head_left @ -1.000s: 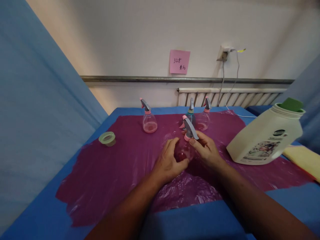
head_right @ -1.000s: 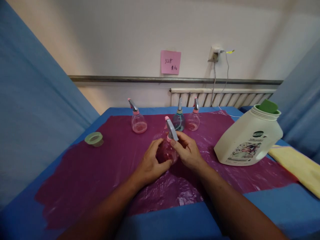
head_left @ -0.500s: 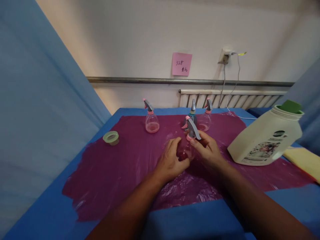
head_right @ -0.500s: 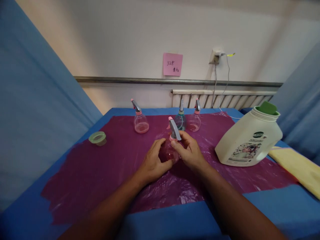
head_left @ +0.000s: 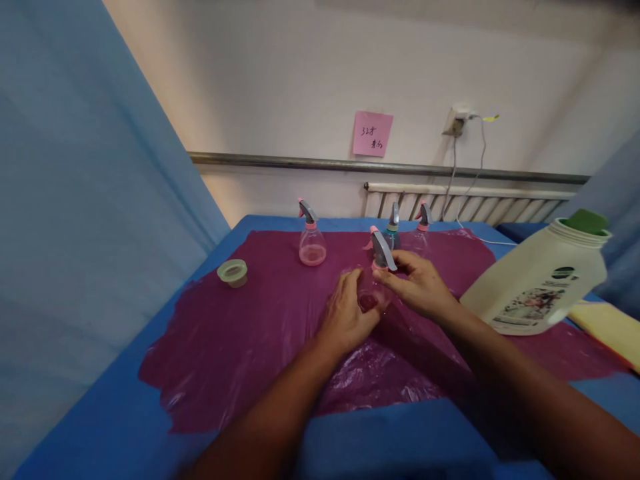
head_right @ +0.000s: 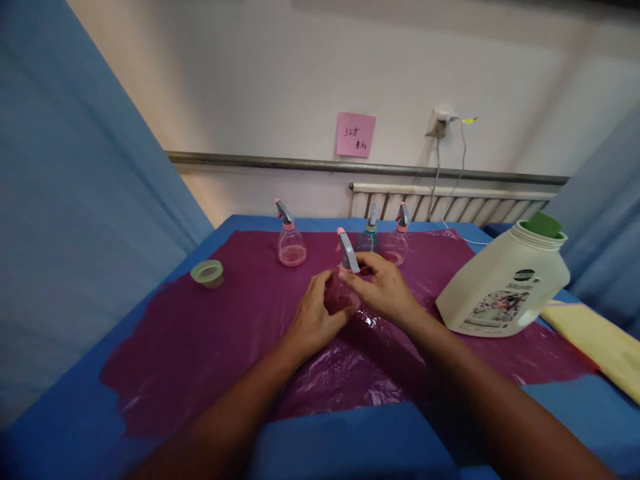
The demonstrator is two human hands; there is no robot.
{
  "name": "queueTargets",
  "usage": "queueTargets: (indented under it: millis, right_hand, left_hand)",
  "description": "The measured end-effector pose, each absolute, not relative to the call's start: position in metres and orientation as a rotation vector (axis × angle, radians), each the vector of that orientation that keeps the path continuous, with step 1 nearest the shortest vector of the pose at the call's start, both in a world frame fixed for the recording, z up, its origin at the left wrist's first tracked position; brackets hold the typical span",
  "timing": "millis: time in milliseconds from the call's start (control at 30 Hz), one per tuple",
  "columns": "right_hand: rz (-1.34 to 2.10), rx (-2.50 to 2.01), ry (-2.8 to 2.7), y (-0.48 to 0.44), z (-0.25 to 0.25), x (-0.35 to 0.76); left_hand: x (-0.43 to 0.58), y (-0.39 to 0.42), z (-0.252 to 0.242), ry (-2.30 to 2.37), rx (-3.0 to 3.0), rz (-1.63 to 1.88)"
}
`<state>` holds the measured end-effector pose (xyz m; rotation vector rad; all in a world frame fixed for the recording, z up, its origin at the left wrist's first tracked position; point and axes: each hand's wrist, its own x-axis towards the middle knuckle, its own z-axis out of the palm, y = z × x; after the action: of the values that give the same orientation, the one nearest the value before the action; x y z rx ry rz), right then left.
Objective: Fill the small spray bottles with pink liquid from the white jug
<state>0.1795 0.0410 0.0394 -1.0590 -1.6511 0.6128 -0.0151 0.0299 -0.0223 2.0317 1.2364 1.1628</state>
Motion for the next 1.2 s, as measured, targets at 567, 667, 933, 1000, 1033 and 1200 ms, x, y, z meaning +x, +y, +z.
queueTargets:
  millis: [567,667,933,1000,1033,1200]
  right_hand:
    - [0.127,-1.668,-1.7,0.192,0.051,0.13]
    - [0.104,-1.709,-1.696,0.194,0.046,0.132]
    - [-0.076,-1.4,-1.707,0.166,0.052,0.132]
    - [-0.114,-1.18,-1.746,0.159,0.057,0.122]
    - [-0.095,-1.109,-1.774,0.158,0.059,0.115]
    - [0.232,-1.224,-1.805,0.184,0.064,0.067]
  left_hand:
    - [-0.021,0.042,-0.02,1.379,1.819,1.404]
    - [-0.019,0.039,-0.018,1.355,1.82,1.413]
    - [-0.017,0.04,-0.02,1.324,1.705,1.476]
    - [-0.018,0.04,-0.018,1.342,1.647,1.481]
    - [-0.018,0.04,-0.017,1.352,1.624,1.476]
    - [-0.02,0.038,-0.012,1.389,1.601,1.46]
